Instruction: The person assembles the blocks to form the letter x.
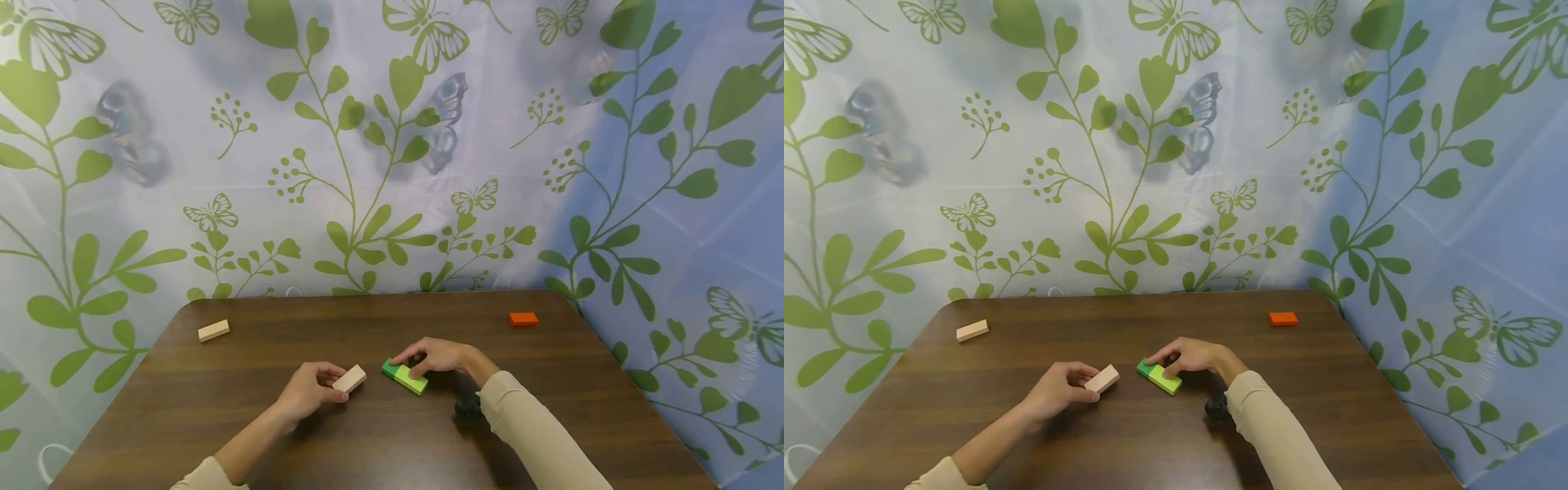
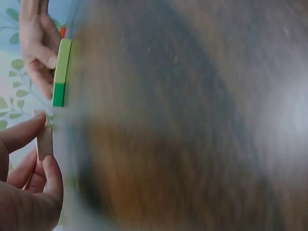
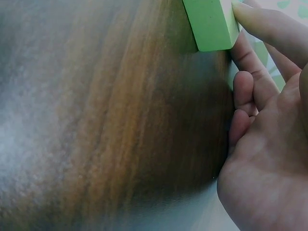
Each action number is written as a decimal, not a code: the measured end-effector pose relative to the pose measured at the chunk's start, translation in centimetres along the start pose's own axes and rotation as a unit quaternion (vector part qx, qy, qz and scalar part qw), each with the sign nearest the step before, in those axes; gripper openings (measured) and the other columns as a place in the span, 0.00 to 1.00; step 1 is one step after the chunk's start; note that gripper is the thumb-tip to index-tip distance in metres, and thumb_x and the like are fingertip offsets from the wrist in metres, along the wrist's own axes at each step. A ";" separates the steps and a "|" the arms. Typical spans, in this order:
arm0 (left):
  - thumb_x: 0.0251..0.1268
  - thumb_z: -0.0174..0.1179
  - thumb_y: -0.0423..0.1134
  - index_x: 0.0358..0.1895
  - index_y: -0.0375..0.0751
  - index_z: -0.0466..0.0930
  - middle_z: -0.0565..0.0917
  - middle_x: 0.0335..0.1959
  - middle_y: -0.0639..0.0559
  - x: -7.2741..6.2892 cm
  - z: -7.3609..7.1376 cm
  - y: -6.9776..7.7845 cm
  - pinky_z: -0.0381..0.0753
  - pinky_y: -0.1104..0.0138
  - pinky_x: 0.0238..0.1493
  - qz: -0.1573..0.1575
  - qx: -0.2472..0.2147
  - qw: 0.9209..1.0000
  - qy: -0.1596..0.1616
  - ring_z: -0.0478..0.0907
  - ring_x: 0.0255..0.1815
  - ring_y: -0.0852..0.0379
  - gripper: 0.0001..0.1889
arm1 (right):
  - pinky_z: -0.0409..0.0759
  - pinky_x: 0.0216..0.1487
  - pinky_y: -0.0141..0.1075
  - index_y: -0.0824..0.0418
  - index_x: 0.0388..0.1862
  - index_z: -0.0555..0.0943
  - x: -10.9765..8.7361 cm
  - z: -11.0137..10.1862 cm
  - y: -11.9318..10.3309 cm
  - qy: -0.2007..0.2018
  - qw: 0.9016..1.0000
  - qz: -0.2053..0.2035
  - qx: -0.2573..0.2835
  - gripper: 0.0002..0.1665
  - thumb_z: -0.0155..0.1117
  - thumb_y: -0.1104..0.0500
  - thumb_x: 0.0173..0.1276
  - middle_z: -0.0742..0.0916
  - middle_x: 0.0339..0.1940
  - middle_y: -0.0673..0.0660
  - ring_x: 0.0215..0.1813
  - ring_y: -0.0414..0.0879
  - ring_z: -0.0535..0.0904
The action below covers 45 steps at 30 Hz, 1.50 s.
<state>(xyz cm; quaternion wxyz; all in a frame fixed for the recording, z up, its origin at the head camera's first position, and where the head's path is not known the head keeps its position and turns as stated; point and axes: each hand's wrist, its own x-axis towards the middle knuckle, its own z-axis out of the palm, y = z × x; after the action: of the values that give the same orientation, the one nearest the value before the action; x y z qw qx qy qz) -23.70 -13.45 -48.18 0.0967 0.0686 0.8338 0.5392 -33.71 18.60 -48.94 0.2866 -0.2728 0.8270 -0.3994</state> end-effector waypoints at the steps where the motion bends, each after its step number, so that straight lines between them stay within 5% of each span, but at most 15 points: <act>1: 0.50 0.80 0.31 0.49 0.37 0.88 0.84 0.43 0.49 0.1 0.3 0.0 0.77 0.59 0.44 -0.001 0.003 1.000 0.004 0.77 0.45 0.49 0.20 | 0.73 0.55 0.44 0.41 0.60 0.88 0.0 0.0 0.0 0.000 1.000 0.000 -0.001 0.24 0.73 0.62 0.69 0.85 0.49 0.47 0.53 0.48 0.75; 13: 0.46 0.82 0.29 0.45 0.37 0.89 0.86 0.36 0.52 0.8 3.5 0.8 0.77 0.61 0.40 0.005 0.020 1.000 0.023 0.79 0.37 0.55 0.20 | 0.73 0.57 0.44 0.41 0.60 0.88 0.0 0.0 0.0 0.000 1.000 -0.002 -0.003 0.23 0.73 0.61 0.69 0.85 0.51 0.47 0.54 0.47 0.75; 35: 0.42 0.84 0.29 0.35 0.37 0.88 0.83 0.29 0.52 1.6 5.5 1.8 0.75 0.61 0.34 0.041 0.074 0.996 0.032 0.76 0.31 0.56 0.16 | 0.73 0.55 0.45 0.43 0.60 0.88 -0.2 0.1 -0.1 0.004 1.000 0.001 0.004 0.24 0.73 0.61 0.68 0.84 0.54 0.47 0.52 0.48 0.75; 45: 0.44 0.84 0.33 0.49 0.32 0.87 0.77 0.27 0.52 2.0 5.6 1.6 0.71 0.62 0.31 0.058 0.116 0.991 0.023 0.73 0.29 0.54 0.25 | 0.73 0.53 0.44 0.44 0.61 0.88 -0.2 0.1 -0.1 0.000 1.000 0.002 0.014 0.24 0.73 0.62 0.68 0.84 0.53 0.49 0.52 0.49 0.74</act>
<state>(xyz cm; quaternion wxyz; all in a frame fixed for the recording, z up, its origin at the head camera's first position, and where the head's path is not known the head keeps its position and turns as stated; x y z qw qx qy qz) -24.28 -7.38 -49.19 0.0376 0.1151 0.8875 0.4446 -33.47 18.60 -48.85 0.2908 -0.2672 0.8219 -0.4104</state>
